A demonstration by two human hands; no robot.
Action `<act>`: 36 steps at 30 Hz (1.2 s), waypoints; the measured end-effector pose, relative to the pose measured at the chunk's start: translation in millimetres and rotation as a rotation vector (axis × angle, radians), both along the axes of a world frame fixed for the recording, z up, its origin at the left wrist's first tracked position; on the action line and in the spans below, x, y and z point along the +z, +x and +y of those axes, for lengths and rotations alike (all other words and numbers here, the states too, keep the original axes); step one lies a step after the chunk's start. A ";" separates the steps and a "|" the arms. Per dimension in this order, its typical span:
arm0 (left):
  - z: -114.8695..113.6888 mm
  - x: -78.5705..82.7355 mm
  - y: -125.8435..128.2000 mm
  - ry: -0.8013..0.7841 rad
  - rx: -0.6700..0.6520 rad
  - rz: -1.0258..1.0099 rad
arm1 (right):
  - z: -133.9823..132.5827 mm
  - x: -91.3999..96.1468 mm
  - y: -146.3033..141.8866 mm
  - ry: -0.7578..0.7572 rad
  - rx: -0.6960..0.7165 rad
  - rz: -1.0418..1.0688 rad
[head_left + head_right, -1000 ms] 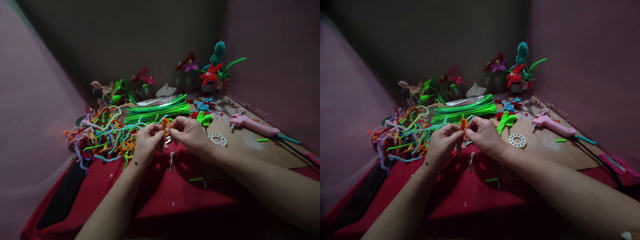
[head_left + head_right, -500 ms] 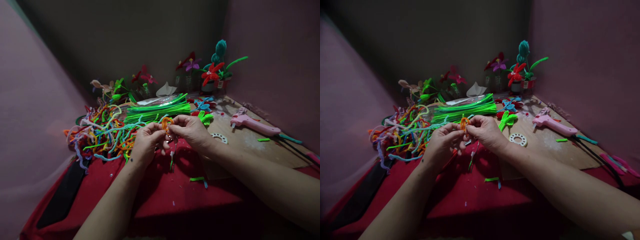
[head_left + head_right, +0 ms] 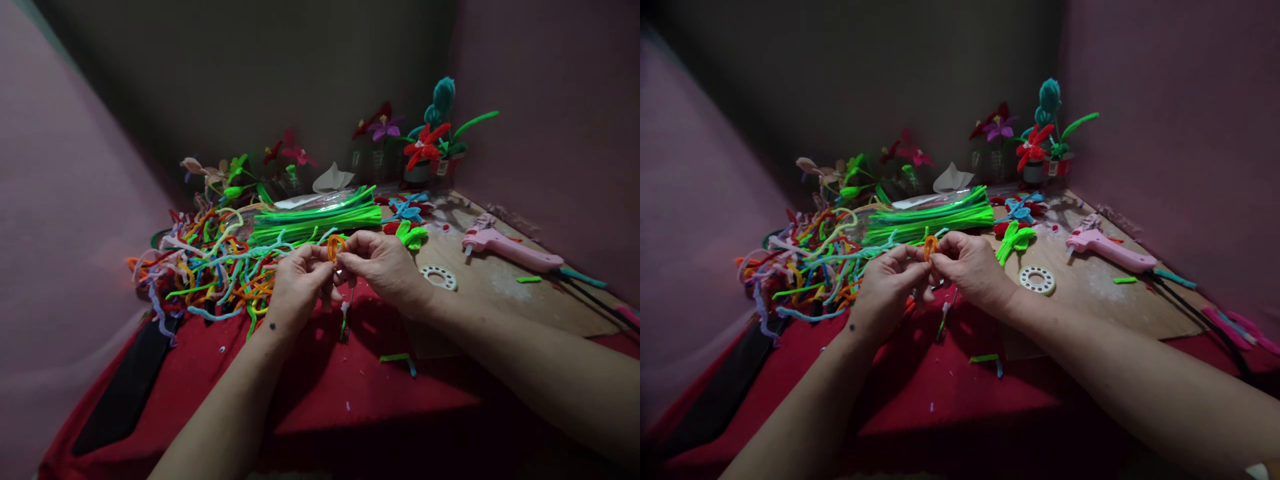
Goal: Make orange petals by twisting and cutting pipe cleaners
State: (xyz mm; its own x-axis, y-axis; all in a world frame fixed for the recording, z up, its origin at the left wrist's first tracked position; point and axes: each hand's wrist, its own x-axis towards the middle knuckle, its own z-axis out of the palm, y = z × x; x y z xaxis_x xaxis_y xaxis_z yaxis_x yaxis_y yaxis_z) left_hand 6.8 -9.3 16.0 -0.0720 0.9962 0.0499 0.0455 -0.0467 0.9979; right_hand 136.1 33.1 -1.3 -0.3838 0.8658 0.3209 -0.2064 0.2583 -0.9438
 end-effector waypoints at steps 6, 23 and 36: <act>-1.8 -0.8 0.3 -0.003 -0.060 -0.026 | 1.2 2.6 2.0 0.000 -0.033 -0.103; 0.3 -3.0 3.2 0.028 -0.057 -0.108 | 7.7 -1.9 0.6 -0.255 0.057 0.048; -3.4 0.5 6.2 -0.018 -0.009 0.113 | 15.6 -2.2 1.9 -0.281 -0.013 0.159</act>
State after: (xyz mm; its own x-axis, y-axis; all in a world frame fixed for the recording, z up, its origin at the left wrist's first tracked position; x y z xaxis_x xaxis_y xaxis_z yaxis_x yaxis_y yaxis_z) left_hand 13.0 -12.6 16.5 -0.0579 0.9975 0.0398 0.1579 -0.0302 0.9870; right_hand 137.9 48.7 -3.4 -0.3361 0.9337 0.1233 -0.3548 -0.0043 -0.9349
